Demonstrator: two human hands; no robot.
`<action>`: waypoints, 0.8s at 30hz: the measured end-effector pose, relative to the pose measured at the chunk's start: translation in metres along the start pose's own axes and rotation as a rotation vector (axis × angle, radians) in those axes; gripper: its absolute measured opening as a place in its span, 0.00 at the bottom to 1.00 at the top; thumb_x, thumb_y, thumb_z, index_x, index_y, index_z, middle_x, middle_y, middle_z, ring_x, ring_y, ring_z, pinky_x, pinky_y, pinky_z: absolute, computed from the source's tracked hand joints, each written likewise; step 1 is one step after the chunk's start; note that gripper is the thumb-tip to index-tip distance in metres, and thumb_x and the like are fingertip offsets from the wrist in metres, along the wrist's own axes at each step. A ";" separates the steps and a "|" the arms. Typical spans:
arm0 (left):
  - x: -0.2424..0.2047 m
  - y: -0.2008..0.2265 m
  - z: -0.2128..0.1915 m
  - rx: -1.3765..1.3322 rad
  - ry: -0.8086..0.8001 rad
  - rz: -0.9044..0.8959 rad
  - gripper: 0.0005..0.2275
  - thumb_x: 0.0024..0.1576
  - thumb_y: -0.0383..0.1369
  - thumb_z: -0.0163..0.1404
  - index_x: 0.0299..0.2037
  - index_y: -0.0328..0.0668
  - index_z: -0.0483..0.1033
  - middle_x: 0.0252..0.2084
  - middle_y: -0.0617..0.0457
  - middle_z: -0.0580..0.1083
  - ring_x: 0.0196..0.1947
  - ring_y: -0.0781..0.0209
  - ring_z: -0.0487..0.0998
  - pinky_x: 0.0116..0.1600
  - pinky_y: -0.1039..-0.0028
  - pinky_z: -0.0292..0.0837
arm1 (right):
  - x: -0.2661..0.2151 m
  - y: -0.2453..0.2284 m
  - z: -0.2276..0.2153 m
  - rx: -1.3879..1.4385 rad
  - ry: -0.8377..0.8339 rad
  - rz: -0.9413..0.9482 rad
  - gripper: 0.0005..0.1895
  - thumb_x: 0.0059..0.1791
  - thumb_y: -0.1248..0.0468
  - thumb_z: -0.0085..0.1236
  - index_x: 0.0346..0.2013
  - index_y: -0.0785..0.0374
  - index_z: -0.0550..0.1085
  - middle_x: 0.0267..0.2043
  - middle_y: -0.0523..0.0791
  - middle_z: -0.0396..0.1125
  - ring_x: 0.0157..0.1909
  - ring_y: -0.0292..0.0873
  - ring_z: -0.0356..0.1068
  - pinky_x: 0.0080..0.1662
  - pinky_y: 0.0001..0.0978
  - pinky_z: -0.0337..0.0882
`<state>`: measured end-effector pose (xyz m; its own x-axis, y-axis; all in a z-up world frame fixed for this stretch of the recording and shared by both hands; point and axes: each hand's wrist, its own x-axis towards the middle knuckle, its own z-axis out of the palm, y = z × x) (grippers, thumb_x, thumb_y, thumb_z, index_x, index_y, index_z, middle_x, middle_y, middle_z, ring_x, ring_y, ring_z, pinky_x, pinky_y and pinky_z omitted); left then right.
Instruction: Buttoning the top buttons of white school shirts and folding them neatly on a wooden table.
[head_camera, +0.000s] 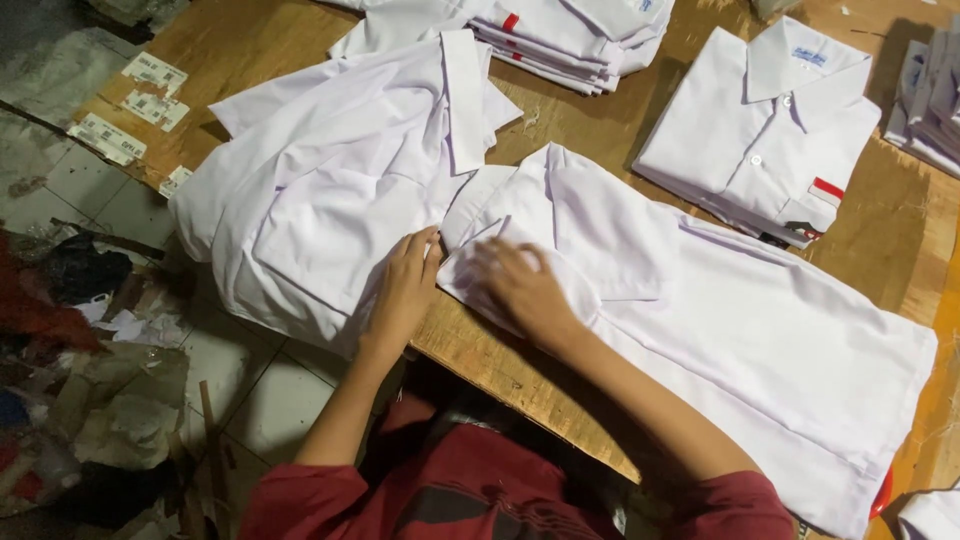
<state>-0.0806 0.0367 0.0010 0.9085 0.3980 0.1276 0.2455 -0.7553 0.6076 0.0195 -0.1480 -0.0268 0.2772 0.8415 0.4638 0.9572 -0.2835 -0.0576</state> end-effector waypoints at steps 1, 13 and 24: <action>0.004 0.002 -0.002 -0.030 0.010 0.028 0.14 0.69 0.33 0.41 0.57 0.32 0.70 0.49 0.37 0.75 0.53 0.39 0.77 0.54 0.56 0.74 | -0.004 -0.006 0.014 -0.045 -0.022 -0.092 0.21 0.56 0.51 0.49 0.61 0.55 0.70 0.68 0.46 0.63 0.72 0.43 0.58 0.66 0.46 0.53; 0.044 -0.002 0.016 0.071 0.057 0.028 0.11 0.60 0.31 0.53 0.52 0.46 0.72 0.41 0.53 0.71 0.43 0.44 0.80 0.45 0.54 0.78 | -0.014 -0.025 0.053 0.098 -0.152 -0.093 0.33 0.61 0.45 0.27 0.76 0.57 0.52 0.80 0.47 0.44 0.81 0.44 0.40 0.74 0.50 0.38; 0.056 0.015 0.084 0.122 0.090 0.563 0.18 0.63 0.42 0.50 0.59 0.46 0.68 0.52 0.51 0.65 0.50 0.51 0.70 0.54 0.61 0.67 | -0.107 0.057 -0.023 0.503 0.058 0.131 0.17 0.54 0.58 0.45 0.53 0.63 0.73 0.50 0.50 0.68 0.55 0.55 0.69 0.54 0.46 0.69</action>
<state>0.0023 0.0035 -0.0485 0.8795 -0.0433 0.4739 -0.2246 -0.9157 0.3332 0.0425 -0.2644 -0.0595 0.4061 0.7828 0.4714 0.8403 -0.1172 -0.5293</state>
